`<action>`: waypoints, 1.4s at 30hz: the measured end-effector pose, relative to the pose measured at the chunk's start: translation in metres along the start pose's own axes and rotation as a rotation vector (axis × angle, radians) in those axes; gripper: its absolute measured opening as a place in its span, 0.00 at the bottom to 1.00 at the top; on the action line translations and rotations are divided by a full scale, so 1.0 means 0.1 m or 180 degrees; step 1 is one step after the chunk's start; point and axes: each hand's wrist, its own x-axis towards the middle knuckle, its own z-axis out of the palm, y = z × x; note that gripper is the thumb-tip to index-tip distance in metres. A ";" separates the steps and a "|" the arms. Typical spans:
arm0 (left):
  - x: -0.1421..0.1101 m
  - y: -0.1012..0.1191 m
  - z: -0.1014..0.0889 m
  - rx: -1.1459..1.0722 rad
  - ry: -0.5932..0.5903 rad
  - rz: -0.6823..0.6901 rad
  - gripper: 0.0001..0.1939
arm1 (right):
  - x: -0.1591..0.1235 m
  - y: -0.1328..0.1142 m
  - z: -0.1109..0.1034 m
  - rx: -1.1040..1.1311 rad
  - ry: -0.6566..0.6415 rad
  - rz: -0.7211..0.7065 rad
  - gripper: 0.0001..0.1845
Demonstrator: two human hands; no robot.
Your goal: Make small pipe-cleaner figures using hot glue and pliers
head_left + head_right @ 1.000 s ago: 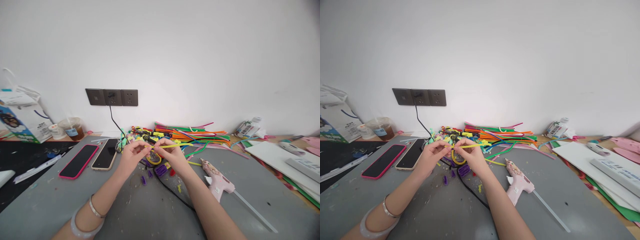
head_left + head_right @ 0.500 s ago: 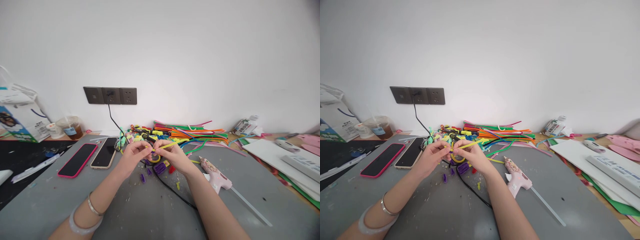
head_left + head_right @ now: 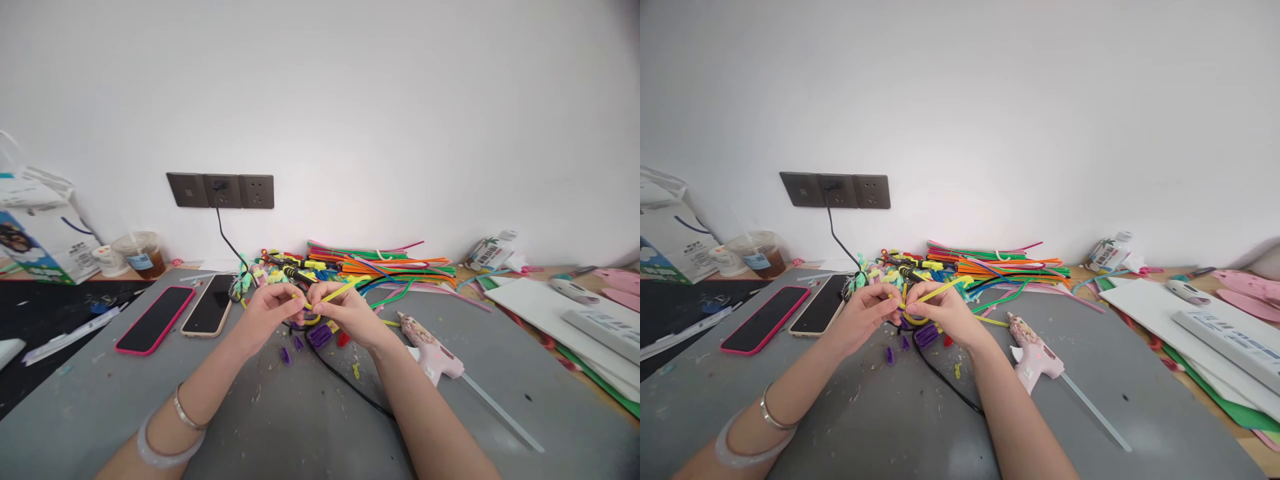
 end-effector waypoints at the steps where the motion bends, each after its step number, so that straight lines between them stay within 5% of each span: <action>1: 0.00 0.01 0.01 -0.0014 -0.0019 -0.0042 0.16 | 0.00 -0.01 0.00 0.0016 -0.0079 0.0004 0.13; 9: 0.00 0.05 -0.02 0.0219 -0.0211 -0.0222 0.18 | -0.03 -0.07 -0.01 0.0030 -0.0483 0.0204 0.14; 17: 0.06 0.05 -0.09 0.0779 0.0569 0.0026 0.21 | 0.04 -0.03 0.05 -0.0438 0.0599 -0.0504 0.13; 22: 0.03 0.00 -0.01 0.0363 0.0388 -0.0076 0.22 | 0.06 -0.01 0.10 -0.1010 0.0710 -0.0999 0.12; 30: 0.03 0.02 -0.03 0.0268 0.0264 -0.0227 0.23 | 0.03 -0.06 0.07 -0.0591 0.0665 -0.0476 0.14; 42: 0.00 0.06 -0.09 0.1136 -0.0507 -0.0298 0.17 | -0.02 -0.12 0.08 -0.0203 -0.0062 0.0058 0.12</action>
